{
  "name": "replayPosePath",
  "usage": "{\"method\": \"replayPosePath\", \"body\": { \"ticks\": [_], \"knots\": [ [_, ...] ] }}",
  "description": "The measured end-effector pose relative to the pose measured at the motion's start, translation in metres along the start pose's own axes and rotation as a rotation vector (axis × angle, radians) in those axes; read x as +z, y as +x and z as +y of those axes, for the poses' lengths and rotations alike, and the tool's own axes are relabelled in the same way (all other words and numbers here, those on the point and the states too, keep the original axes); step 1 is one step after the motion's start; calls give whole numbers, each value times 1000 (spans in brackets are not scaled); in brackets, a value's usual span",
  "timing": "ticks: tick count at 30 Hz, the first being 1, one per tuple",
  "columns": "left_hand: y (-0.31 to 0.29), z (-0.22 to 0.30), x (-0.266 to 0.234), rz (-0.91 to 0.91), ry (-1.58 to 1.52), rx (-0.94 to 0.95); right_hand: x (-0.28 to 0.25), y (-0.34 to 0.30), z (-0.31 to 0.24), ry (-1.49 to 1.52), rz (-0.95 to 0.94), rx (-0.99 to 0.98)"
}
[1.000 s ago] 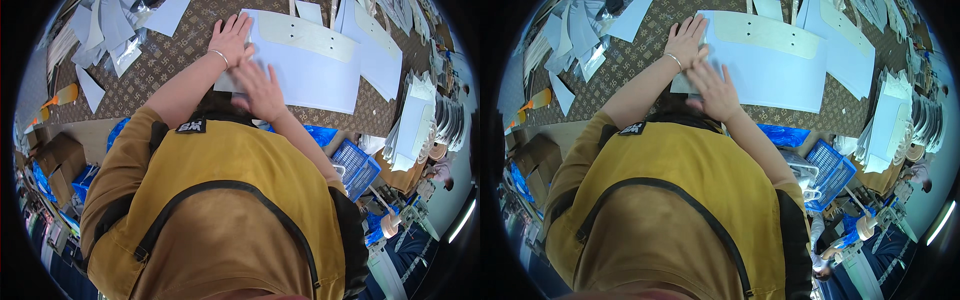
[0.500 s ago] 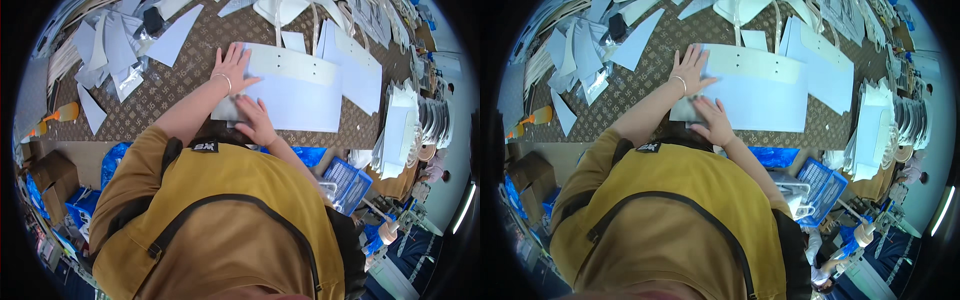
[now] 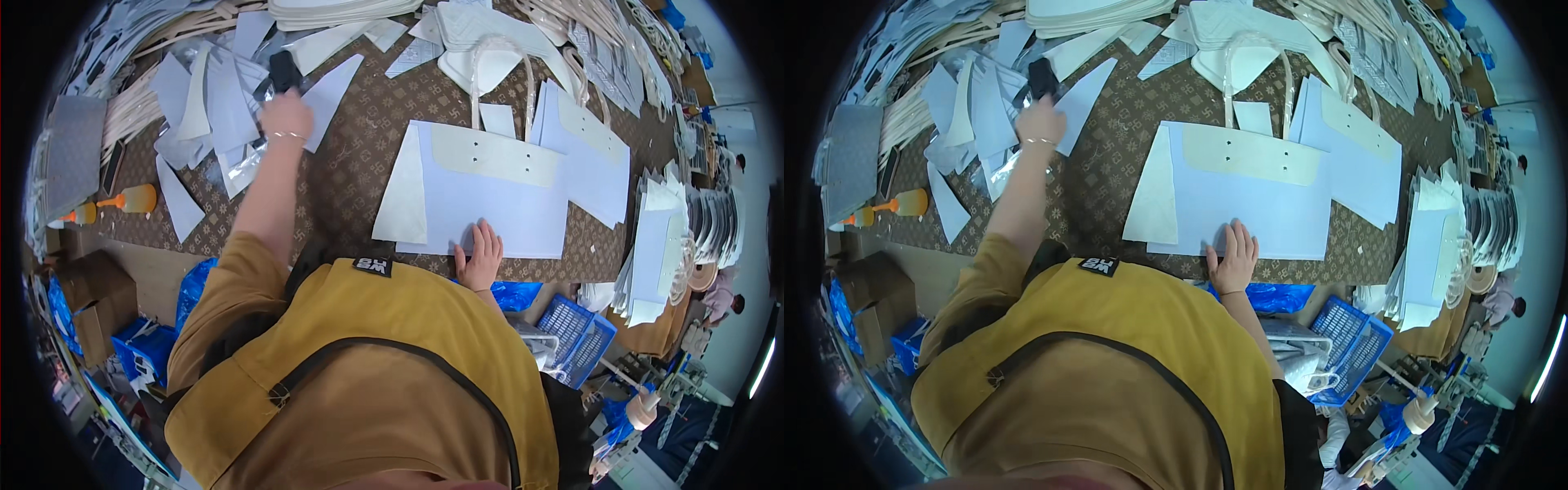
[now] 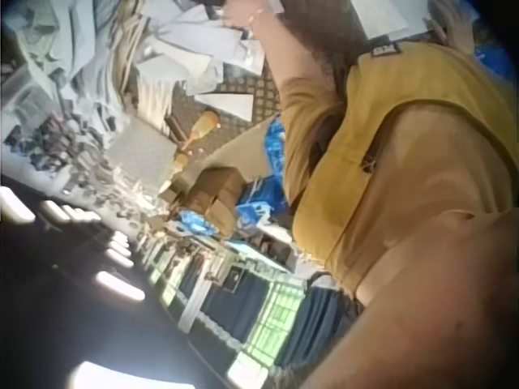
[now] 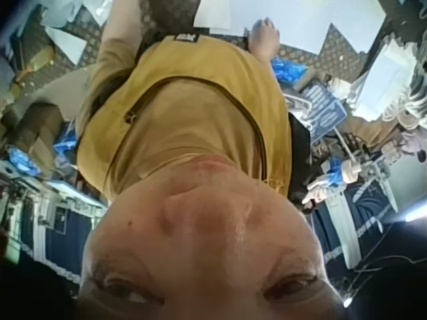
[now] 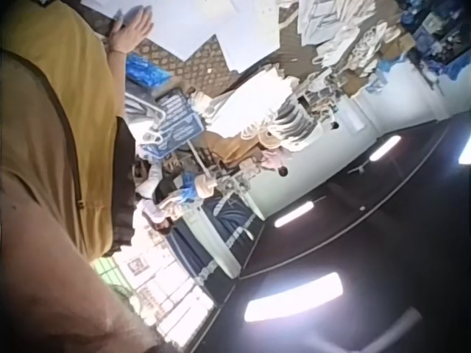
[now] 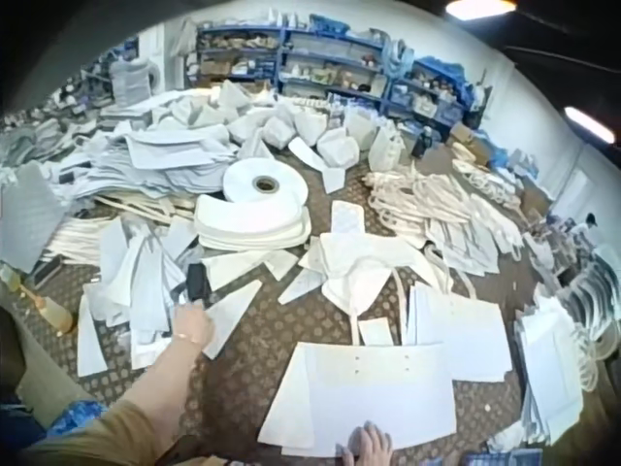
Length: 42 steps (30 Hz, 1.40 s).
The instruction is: Folding and applying glue to white paper sheets to assemble bags at a factory workbench.
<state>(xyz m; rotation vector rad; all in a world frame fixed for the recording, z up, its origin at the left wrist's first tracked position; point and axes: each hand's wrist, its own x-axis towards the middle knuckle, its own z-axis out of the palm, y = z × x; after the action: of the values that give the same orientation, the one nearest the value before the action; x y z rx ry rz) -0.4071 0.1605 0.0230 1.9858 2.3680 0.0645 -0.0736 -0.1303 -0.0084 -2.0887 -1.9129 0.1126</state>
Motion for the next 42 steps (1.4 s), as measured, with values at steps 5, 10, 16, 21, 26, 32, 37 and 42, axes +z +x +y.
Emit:
{"method": "replayPosePath", "body": {
  "ticks": [5,10,16,21,26,32,37,42],
  "knots": [
    [20,-22,-6,-129,-219,40,-3,3,0,17,-3,10],
    [-27,22,-51,-130,-829,195,-10,11,7,199,105,26],
    [-164,172,-67,46,-424,857,-59,74,11,847,91,318],
    [-234,280,-29,-1,-349,1037,-90,90,84,981,34,500],
    [-257,338,-10,-127,-529,1244,-85,78,190,922,-20,540],
    [-227,382,15,-35,-542,1170,-75,84,267,730,-245,567],
    [-201,418,45,-23,-350,1184,-71,86,274,734,-265,587],
    [-190,430,57,-93,-252,1172,-70,88,272,781,-223,632]
  ]
}}
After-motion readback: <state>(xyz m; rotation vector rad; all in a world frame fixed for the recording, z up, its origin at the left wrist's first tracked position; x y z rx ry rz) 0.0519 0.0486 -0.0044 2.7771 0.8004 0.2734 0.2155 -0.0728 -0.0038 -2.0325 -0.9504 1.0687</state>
